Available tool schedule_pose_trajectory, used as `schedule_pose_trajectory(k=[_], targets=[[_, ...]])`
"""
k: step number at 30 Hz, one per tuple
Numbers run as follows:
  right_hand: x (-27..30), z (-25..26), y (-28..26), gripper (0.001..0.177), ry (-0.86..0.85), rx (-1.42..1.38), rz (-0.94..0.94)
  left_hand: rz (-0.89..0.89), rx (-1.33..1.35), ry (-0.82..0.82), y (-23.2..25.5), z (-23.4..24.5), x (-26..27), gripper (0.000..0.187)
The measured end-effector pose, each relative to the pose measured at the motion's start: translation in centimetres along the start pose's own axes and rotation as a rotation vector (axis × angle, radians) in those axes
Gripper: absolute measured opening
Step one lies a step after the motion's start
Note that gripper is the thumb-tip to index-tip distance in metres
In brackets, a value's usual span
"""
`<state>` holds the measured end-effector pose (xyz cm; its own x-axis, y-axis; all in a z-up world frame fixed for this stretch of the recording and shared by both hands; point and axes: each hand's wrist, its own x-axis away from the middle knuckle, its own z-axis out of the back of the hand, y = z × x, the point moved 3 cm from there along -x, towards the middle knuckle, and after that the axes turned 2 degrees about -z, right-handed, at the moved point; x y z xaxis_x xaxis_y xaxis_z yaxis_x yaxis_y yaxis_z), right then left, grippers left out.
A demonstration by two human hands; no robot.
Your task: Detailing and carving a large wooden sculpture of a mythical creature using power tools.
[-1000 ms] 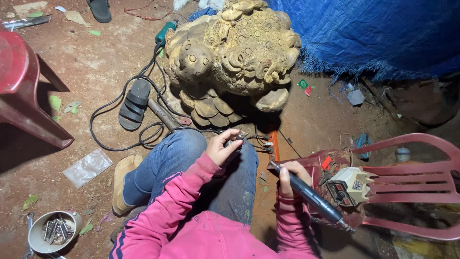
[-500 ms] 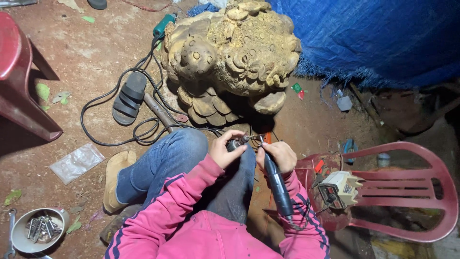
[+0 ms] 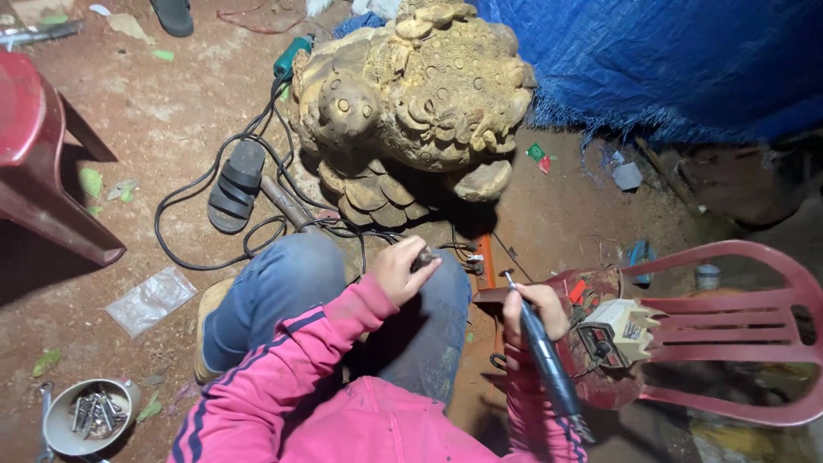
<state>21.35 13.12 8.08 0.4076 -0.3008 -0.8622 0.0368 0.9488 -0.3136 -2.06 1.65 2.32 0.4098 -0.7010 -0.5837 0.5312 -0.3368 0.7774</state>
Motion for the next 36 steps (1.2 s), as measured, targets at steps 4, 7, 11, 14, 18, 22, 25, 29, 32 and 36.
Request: schedule_pose_trajectory(k=[4,7,11,14,18,22,25,29,32,36], targets=[[1.6,4.9,1.3,0.013,0.051,0.077,-0.128,0.003,-0.030,-0.066,-0.1,-0.4,-0.2,0.027],[3.4,7.2,1.7,0.015,0.040,0.078,-0.206,-0.082,-0.080,-0.255,-0.1,-1.4,0.6,0.027],[5.5,8.5,1.0,0.021,0.068,0.003,-0.316,-0.343,-0.212,-0.672,0.0,-4.3,5.1,0.023],[6.9,7.8,-0.5,0.023,0.013,-0.153,-0.411,-0.485,-0.291,-0.747,-1.1,-5.2,8.5,0.017],[6.9,6.3,-2.4,0.023,-0.203,-0.415,-0.571,-0.649,-0.442,-0.517,-1.1,-4.9,10.0,0.015],[5.2,2.6,-2.9,0.019,-0.355,-0.645,-0.685,-0.641,-0.434,-0.376,0.4,-3.9,10.7,0.027],[3.3,-0.6,-4.2,0.020,-0.502,-0.773,-0.715,-0.629,-0.379,-0.314,0.9,-3.3,12.9,0.032],[1.2,-3.8,-7.1,0.024,-0.875,-0.652,-0.683,-0.464,-0.426,-0.221,2.3,-1.7,13.7,0.018],[0.0,-5.0,-8.6,0.026,-1.027,-0.558,-0.632,-0.271,-0.400,-0.238,2.5,-0.8,14.5,0.015],[-0.6,-5.9,-8.6,0.030,-1.057,-0.516,-0.563,-0.035,-0.305,-0.282,3.2,0.2,16.0,0.058]])
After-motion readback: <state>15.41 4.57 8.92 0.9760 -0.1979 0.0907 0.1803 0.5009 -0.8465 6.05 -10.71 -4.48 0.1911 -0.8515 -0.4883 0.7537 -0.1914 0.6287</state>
